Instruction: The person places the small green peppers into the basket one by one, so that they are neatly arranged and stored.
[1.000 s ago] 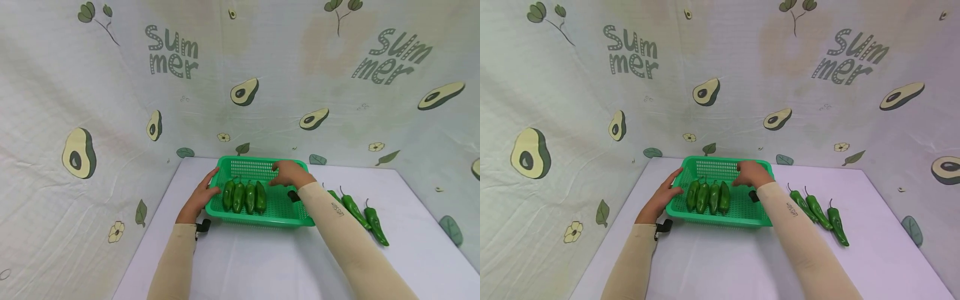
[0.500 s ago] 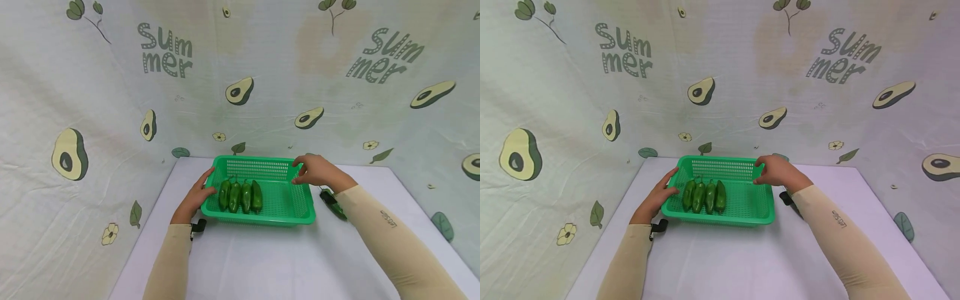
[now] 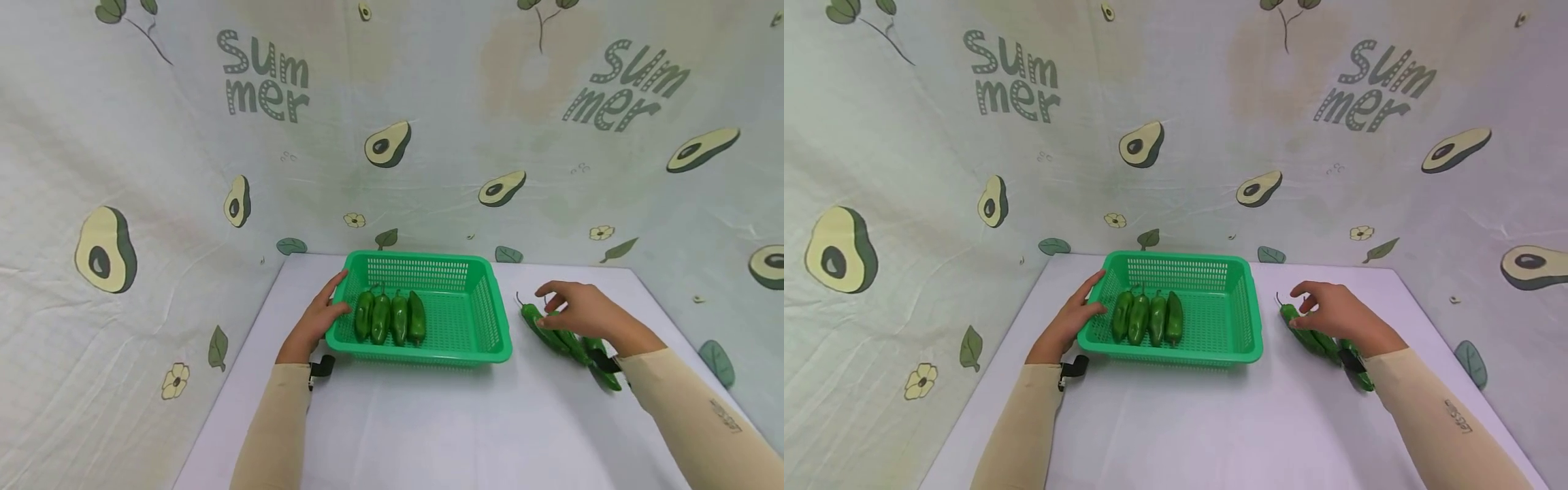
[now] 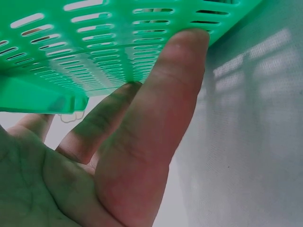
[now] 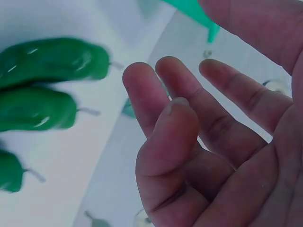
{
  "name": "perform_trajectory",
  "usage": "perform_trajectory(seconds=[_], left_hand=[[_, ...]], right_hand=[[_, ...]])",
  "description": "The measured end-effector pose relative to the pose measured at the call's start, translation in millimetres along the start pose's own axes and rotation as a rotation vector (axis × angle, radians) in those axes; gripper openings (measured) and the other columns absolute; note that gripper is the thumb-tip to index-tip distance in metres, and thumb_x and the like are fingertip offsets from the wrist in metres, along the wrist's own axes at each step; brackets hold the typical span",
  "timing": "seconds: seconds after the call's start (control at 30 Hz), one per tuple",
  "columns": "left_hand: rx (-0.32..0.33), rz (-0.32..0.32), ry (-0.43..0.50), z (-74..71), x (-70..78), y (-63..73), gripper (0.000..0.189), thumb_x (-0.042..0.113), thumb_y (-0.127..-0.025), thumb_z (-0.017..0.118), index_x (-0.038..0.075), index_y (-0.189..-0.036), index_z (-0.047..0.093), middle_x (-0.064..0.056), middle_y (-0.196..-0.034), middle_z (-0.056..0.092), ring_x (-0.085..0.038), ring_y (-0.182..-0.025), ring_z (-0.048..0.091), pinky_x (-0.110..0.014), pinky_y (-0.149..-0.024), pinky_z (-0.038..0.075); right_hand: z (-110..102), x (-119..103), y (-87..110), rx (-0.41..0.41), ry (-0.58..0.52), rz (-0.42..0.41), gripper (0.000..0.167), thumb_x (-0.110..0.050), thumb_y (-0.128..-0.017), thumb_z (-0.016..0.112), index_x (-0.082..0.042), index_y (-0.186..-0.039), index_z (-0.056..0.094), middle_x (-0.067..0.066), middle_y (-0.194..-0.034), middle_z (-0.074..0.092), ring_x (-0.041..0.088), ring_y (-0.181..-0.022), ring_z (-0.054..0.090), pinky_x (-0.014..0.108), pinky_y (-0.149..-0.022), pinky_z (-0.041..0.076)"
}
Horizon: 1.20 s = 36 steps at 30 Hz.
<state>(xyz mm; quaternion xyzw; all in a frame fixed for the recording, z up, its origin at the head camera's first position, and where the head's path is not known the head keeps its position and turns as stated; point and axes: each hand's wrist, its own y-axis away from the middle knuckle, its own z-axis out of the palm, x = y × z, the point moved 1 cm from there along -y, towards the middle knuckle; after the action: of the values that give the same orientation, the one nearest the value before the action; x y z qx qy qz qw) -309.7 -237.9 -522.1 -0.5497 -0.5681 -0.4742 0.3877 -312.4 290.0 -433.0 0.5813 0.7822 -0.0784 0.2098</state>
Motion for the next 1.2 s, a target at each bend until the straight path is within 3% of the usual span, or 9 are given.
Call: perform_trajectory(seconds=[0.43, 0.73, 0.97, 1.2], left_hand=[[0.004, 0.002, -0.017, 0.1, 1.9, -1.2, 0.087, 0.019, -0.089, 0.065, 0.060, -0.158, 0.033, -0.021, -0.143, 0.055, -0.033, -0.098, 0.066, -0.043, -0.072, 0.058], [0.000, 0.004, -0.030, -1.0, -0.6, -1.7, 0.088, 0.019, -0.089, 0.064, 0.059, -0.160, 0.031, -0.021, -0.150, 0.050, -0.034, -0.106, 0.063, -0.043, -0.076, 0.057], [0.013, 0.007, -0.036, -0.7, 1.2, -1.8, 0.088, 0.020, -0.088, 0.064, 0.057, -0.161, 0.031, -0.022, -0.148, 0.052, -0.032, -0.102, 0.065, -0.042, -0.074, 0.058], [0.015, -0.008, -0.060, 1.4, 3.7, -0.5, 0.087, 0.021, -0.089, 0.064, 0.059, -0.160, 0.030, -0.017, -0.156, 0.045, -0.034, -0.109, 0.061, -0.042, -0.077, 0.056]], right_hand=[[20, 79, 39.3, 0.096, -0.043, 0.074, 0.071, -0.037, -0.087, 0.087, 0.001, -0.139, 0.059, 0.020, -0.112, 0.073, 0.034, -0.092, 0.071, 0.050, -0.073, 0.057], [32, 114, 55.9, 0.130, -0.029, 0.205, 0.075, -0.038, -0.089, 0.084, 0.004, -0.143, 0.053, 0.030, -0.117, 0.069, 0.053, -0.103, 0.063, 0.061, -0.077, 0.052], [41, 132, 59.9, 0.113, -0.063, 0.240, 0.080, -0.046, -0.091, 0.080, 0.003, -0.147, 0.048, 0.031, -0.117, 0.068, 0.054, -0.104, 0.062, 0.060, -0.075, 0.053], [48, 140, 64.8, 0.110, -0.092, 0.284, 0.093, -0.061, -0.093, 0.072, 0.002, -0.154, 0.040, 0.034, -0.121, 0.065, 0.055, -0.107, 0.060, 0.062, -0.077, 0.051]])
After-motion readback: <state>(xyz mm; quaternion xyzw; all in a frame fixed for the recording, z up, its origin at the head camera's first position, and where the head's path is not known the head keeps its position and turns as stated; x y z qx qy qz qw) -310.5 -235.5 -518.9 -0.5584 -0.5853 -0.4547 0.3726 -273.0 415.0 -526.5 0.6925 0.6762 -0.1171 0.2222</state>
